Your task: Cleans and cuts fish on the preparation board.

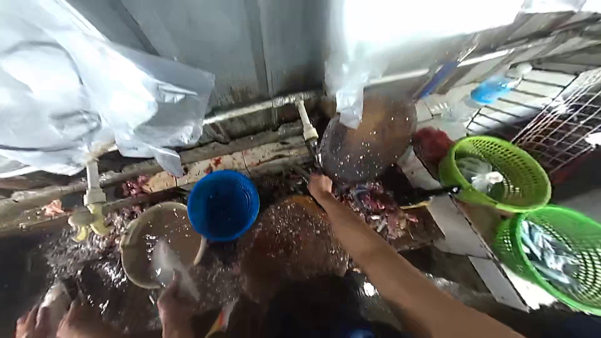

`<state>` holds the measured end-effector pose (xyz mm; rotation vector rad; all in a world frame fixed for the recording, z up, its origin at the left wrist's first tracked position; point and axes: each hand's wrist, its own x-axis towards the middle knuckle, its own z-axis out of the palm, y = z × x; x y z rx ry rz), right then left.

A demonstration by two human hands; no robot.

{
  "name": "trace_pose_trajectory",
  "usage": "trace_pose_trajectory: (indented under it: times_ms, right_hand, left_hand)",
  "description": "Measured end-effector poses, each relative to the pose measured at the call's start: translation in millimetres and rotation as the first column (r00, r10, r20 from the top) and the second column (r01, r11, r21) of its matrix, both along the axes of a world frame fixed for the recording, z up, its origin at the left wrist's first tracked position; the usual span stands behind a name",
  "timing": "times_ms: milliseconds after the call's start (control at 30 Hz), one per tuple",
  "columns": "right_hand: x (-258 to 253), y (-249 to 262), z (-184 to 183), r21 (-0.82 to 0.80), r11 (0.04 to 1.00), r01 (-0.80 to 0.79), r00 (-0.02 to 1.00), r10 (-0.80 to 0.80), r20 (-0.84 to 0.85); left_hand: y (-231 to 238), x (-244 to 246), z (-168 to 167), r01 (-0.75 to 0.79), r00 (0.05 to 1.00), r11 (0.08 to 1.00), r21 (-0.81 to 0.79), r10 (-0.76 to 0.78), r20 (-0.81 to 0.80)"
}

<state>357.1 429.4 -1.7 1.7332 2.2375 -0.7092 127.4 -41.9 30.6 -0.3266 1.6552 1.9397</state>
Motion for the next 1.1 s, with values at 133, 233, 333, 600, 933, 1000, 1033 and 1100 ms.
trace_pose_trajectory:
  times_ms: [133,233,333,600,933,1000,1033,1100]
  right_hand:
    - [23,-29,52,0.308,0.946,-0.104,0.970,0.165,-0.179]
    - [103,-56,115,0.249,0.969,-0.006,0.809,0.151,-0.568]
    - [160,-84,102,-0.450,0.882,-0.137,0.390,-0.370,-0.843]
    - [122,-192,18,-0.770,0.287,-0.571,0.484,-0.639,-0.597]
    - [96,-202,46,-0.626,0.451,-0.636,0.762,0.496,-0.417]
    - [90,-200,58,-0.629,0.344,-0.697,0.698,0.524,-0.487]
    - [83,-194,61,-0.602,0.366,-0.710,0.692,0.522,-0.499]
    - [53,-191,62,-0.552,0.496,-0.670,0.737,0.529,-0.420]
  left_hand:
    - [-4,12,10,0.005,1.000,1.000,0.014,-0.005,0.007]
    - [-17,21,5,0.043,0.999,0.999,0.027,-0.042,-0.025]
    - [-23,24,-1,0.069,0.997,0.996,0.060,-0.067,-0.035]
    - [-4,33,-3,0.078,0.997,0.997,-0.010,-0.078,0.026]
    - [-41,82,-14,0.073,0.987,0.997,0.021,-0.075,0.144]
    - [-50,92,-14,0.082,0.986,0.996,0.040,-0.086,0.139]
    - [-55,97,-14,0.082,0.986,0.996,0.044,-0.087,0.141]
    - [-61,103,-16,0.085,0.985,0.996,0.041,-0.090,0.149]
